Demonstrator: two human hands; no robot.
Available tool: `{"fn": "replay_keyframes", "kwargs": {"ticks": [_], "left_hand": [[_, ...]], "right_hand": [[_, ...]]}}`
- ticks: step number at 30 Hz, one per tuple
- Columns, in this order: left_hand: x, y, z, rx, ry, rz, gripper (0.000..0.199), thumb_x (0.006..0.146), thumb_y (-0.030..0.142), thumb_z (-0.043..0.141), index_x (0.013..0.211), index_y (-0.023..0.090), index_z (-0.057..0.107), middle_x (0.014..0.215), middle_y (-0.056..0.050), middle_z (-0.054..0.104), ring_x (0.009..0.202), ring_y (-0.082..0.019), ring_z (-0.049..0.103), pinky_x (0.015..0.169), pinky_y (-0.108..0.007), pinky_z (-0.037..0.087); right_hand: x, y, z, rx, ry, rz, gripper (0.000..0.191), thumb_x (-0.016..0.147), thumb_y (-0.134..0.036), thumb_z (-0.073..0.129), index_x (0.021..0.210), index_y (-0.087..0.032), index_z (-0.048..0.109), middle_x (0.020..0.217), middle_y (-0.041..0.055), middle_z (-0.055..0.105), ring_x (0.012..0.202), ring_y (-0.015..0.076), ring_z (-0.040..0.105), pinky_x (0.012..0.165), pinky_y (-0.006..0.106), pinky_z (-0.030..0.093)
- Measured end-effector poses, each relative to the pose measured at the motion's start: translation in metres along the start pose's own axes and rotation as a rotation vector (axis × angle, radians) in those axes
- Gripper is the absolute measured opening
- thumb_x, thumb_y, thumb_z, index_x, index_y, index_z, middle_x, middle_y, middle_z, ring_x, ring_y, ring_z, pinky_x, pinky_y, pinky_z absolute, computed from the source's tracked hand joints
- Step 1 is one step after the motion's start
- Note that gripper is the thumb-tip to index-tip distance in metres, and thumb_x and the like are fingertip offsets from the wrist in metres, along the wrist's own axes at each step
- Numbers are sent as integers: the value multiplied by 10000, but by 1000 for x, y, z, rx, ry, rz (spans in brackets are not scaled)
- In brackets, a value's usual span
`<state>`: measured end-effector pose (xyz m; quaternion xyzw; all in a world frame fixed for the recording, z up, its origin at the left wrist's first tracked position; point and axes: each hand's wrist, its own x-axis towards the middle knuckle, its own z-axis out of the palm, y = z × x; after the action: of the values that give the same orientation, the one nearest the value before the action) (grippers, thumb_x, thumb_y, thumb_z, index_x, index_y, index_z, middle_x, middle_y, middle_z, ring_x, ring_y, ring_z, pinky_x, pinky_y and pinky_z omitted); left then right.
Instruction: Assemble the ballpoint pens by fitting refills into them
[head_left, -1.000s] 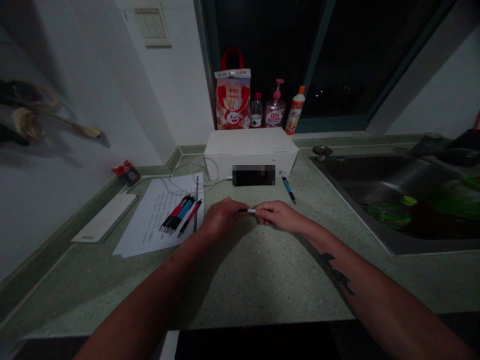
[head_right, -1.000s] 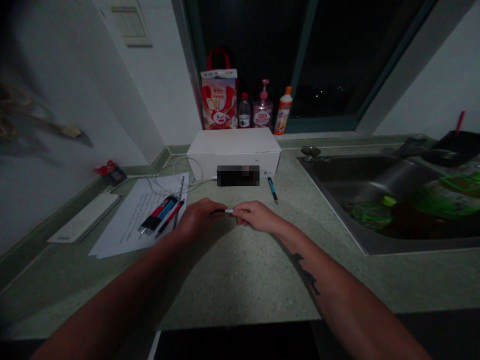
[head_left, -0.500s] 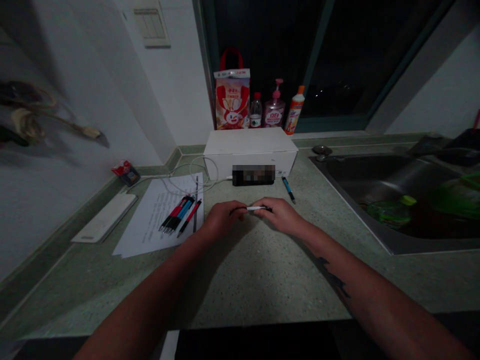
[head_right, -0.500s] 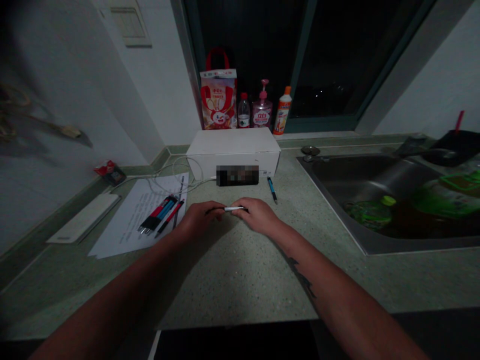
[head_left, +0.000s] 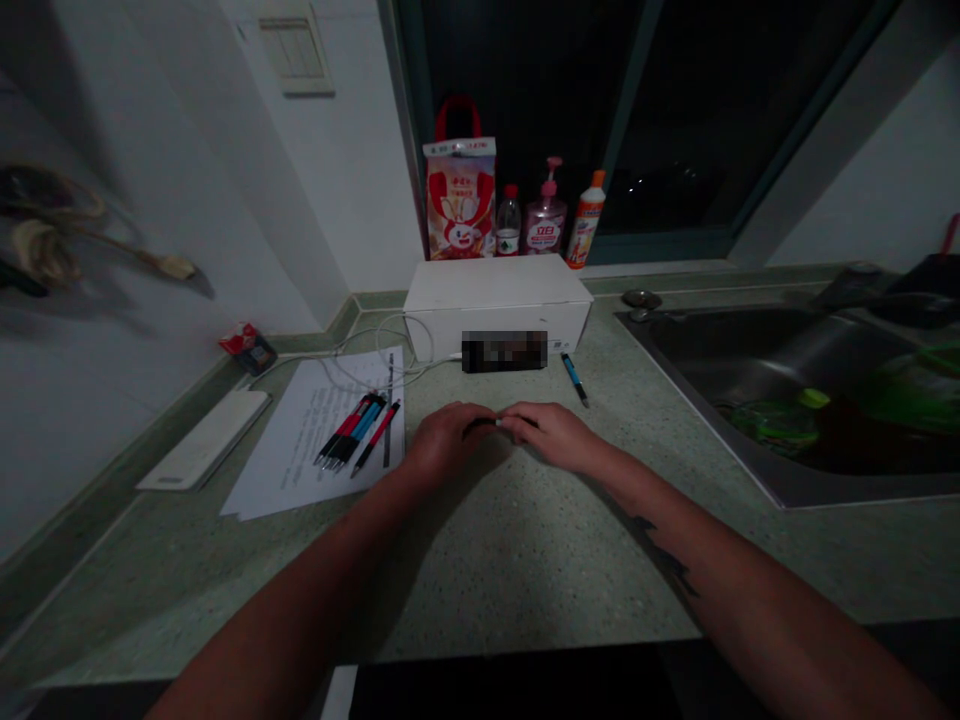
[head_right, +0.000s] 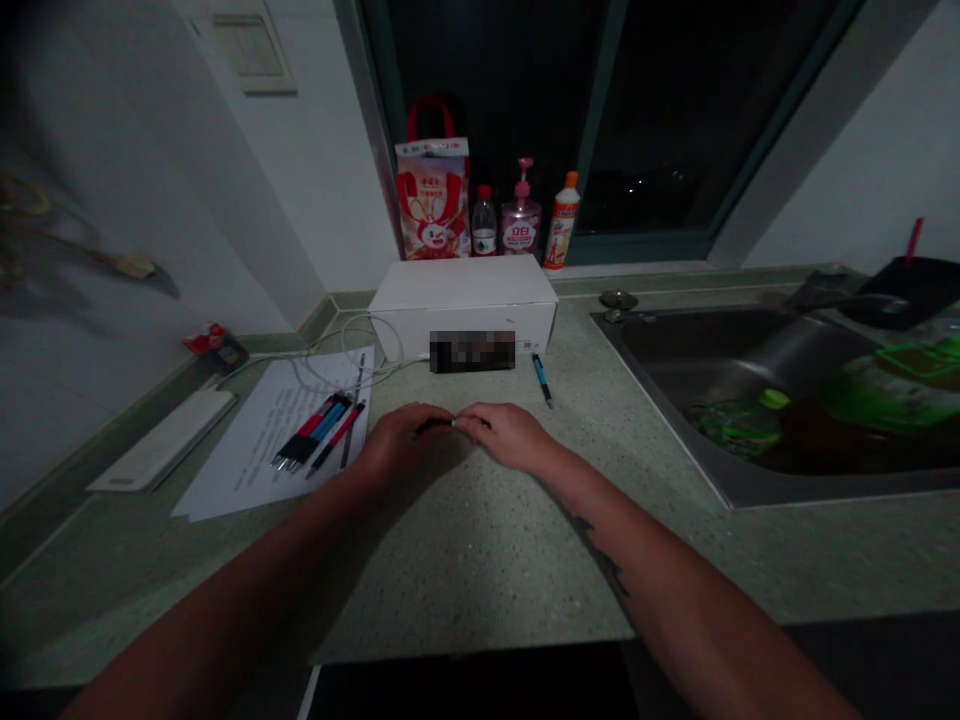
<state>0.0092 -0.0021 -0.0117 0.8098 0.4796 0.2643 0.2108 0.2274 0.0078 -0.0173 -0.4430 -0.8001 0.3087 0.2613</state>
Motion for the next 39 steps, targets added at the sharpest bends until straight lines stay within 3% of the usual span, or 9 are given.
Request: {"fn": "replay_keyframes", "kwargs": {"ticks": [3,6,11,15,20,25,29,34,39], "left_hand": [[0,0,1,15,-16,-8,200,942,248,595,1037,228,771,993,-62,770,927,-235,688,852,-366,505],[0,-1,1,15,-14,-10,196,938,237,605,1049,236,766,1001,-54,772,927,-229,691,851,-362,510],[-1,1,-1,24,18,11,188,927,216,615,1038,234,765,990,-51,768,926,-228,689,842,-354,511],[-1,2,-2,28,17,6,191,931,222,610,1051,226,759,985,-47,764,916,-218,688,838,-339,509],[-1,0,-1,41,33,19,186,931,218,617,1047,229,762,980,-44,765,921,-220,684,846,-345,506],[-1,-2,1,52,12,68,235,941,206,599,1106,251,761,1006,-44,773,924,-228,687,828,-352,515],[-1,-2,0,65,9,78,248,944,201,596,1115,267,763,1042,-40,781,949,-230,689,858,-363,519],[0,-2,-1,65,14,69,271,948,216,600,1161,273,757,1039,-39,782,921,-233,697,823,-347,525],[0,-1,-2,99,0,64,254,956,213,586,1129,255,767,1064,-47,783,969,-246,693,862,-362,518]], "right_hand": [[-1,0,1,-47,16,-41,221,985,-319,560,902,-233,746,848,43,727,805,189,647,763,322,448],[-1,1,2,-70,77,-49,151,922,-303,665,1042,-241,732,1003,56,740,909,204,663,789,316,462],[-1,-2,2,-107,2,-23,245,1014,-310,517,947,-236,740,862,37,733,815,187,664,763,316,464],[-1,-3,2,-128,93,-57,144,920,-270,667,1041,-220,726,1011,62,732,918,200,665,805,315,470],[-1,-3,3,-116,25,-63,245,1015,-313,519,977,-229,746,919,51,740,865,192,672,798,320,477],[-1,1,4,-146,96,-75,157,917,-255,670,1064,-227,719,1035,61,739,932,207,672,815,322,483],[-1,1,4,-149,28,-74,219,1011,-302,534,1030,-241,744,1012,61,755,910,205,685,818,337,492],[-1,2,4,-204,128,-125,155,945,-267,649,1070,-222,728,994,71,723,957,216,665,833,340,491],[-1,1,5,-199,66,-115,195,1006,-292,552,1066,-249,733,1012,64,743,957,215,674,856,356,494]]}}
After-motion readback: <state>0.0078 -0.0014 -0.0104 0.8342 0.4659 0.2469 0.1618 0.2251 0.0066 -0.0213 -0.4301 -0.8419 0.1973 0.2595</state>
